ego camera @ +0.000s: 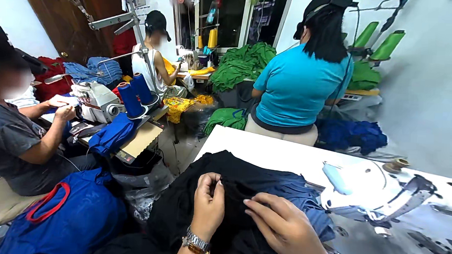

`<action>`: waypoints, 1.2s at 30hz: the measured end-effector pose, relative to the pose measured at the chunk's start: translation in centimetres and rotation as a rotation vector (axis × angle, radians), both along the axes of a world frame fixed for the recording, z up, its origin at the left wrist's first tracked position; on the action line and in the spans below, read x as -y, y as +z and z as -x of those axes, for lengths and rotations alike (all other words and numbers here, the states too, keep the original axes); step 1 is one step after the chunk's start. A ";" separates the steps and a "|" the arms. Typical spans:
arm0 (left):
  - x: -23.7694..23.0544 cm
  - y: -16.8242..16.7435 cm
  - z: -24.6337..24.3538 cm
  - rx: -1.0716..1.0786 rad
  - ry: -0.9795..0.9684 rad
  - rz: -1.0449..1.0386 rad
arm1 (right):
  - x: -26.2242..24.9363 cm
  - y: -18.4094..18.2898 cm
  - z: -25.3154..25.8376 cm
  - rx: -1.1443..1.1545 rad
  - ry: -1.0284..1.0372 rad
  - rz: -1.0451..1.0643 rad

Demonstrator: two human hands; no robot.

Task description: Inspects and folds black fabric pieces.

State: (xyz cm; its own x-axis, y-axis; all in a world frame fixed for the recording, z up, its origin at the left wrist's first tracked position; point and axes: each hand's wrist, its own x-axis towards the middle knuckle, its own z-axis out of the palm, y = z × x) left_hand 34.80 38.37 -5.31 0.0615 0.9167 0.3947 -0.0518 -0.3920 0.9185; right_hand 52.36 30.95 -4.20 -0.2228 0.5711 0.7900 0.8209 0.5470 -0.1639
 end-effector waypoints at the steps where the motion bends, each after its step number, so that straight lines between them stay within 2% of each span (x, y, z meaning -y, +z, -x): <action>1: 0.0 0.0 0.0 0.017 -0.002 -0.025 | -0.3 0.0 0.2 0.028 -0.046 -0.020; 6: 0.2 0.3 0.0 0.017 0.007 -0.086 | -1.5 -0.3 1.0 0.008 -0.120 -0.030; 12: 0.1 0.3 -0.2 0.028 0.003 -0.106 | -1.6 0.0 1.0 -0.178 -0.018 0.088; 17: 0.1 0.3 -0.2 0.018 0.029 -0.099 | -0.1 1.2 0.3 -0.275 0.173 0.185; 21: 0.4 0.4 -0.2 -0.051 0.022 -0.156 | 2.3 3.8 0.1 -0.207 0.191 0.227; 24: 0.7 0.4 -0.4 -0.088 0.005 -0.201 | 2.7 3.9 -0.7 -0.163 0.246 0.252; 28: 0.9 0.6 -0.1 -0.118 -0.009 -0.225 | 2.7 3.7 -1.9 -0.185 0.326 0.403; 31: 0.9 0.6 0.2 -0.133 -0.007 -0.221 | 2.1 2.9 -3.0 -0.119 0.256 0.432; 34: 0.8 0.2 0.3 -0.145 0.008 -0.237 | 1.4 2.3 -4.8 0.046 0.074 0.340; 36: 0.8 -0.4 0.0 -0.154 0.030 -0.282 | 1.3 2.6 -5.4 0.076 -0.005 0.268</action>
State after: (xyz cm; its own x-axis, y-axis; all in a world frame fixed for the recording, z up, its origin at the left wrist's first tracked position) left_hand 34.76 37.55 -5.67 0.1143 0.7747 0.6219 0.0948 -0.6317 0.7694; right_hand 57.75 29.65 -1.64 -0.2726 0.7588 0.5915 0.8390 0.4884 -0.2400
